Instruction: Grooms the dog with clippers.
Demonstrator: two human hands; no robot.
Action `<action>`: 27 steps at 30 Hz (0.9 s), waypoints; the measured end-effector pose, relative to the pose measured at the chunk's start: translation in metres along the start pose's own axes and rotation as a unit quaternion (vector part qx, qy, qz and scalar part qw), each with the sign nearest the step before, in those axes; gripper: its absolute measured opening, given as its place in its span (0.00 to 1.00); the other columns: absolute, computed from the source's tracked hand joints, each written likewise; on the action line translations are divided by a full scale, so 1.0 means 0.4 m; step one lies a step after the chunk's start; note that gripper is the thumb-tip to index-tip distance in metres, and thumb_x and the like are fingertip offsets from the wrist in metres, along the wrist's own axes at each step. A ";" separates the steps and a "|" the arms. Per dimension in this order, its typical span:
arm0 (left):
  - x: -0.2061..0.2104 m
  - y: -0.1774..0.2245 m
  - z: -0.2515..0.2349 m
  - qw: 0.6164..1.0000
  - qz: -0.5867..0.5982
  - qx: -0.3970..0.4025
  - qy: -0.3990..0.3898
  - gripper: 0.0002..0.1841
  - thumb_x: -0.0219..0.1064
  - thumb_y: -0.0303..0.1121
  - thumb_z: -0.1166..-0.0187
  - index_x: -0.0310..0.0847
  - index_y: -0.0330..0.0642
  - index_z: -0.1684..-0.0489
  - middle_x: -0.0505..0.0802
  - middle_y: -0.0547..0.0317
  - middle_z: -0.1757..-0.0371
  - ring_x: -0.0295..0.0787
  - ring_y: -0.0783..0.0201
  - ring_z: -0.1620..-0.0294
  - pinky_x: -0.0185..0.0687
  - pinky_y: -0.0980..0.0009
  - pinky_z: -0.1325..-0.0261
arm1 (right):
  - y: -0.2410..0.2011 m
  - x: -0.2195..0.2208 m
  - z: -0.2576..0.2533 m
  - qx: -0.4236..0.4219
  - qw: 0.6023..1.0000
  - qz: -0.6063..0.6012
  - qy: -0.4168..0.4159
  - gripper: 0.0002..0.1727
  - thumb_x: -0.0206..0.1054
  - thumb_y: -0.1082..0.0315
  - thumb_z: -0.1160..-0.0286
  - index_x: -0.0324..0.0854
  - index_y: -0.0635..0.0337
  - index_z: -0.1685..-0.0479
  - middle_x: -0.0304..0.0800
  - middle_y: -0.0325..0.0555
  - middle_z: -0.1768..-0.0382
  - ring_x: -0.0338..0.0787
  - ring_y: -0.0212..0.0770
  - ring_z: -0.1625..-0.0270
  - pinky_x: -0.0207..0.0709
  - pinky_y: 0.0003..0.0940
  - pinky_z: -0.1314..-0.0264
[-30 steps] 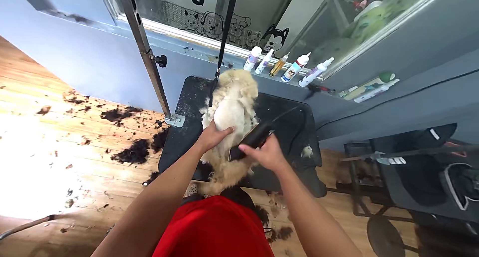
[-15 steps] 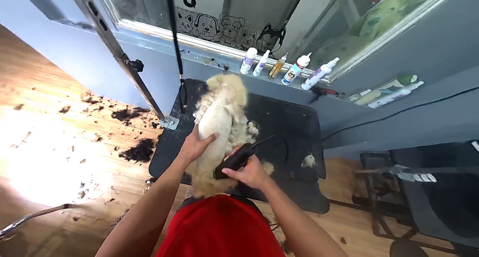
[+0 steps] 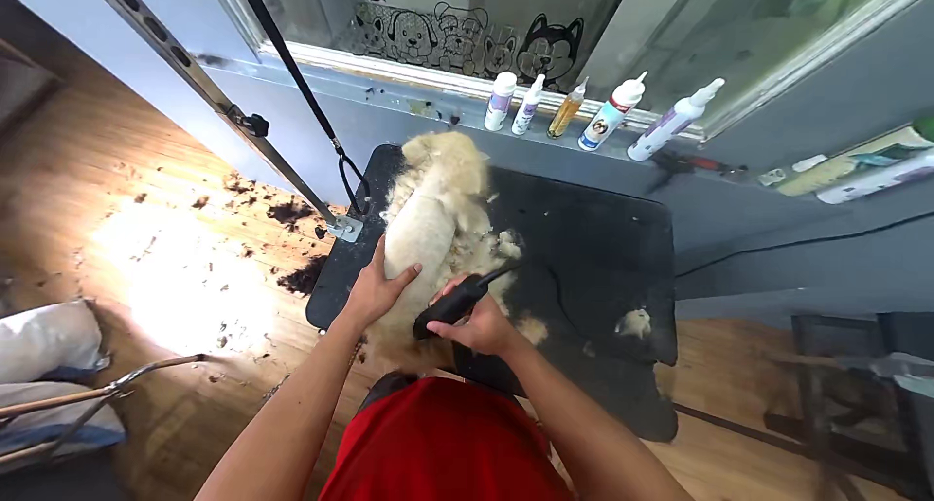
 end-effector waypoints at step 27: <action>-0.005 0.022 -0.044 0.999 -0.038 0.010 -0.011 0.55 0.74 0.69 0.36 0.53 0.56 0.07 0.93 0.54 0.40 0.94 0.63 0.44 0.91 0.52 0.37 | 0.342 -0.509 0.244 0.285 0.812 -0.103 0.499 0.33 0.66 0.35 0.22 0.84 0.58 0.41 0.92 0.52 0.58 0.91 0.46 0.61 0.86 0.47 0.61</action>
Point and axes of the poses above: each hand's wrist, its own z-axis away from the middle knuckle, its own x-axis out of the palm, y = z × x, the point moved 9 cm from there along -z, towards the middle knuckle
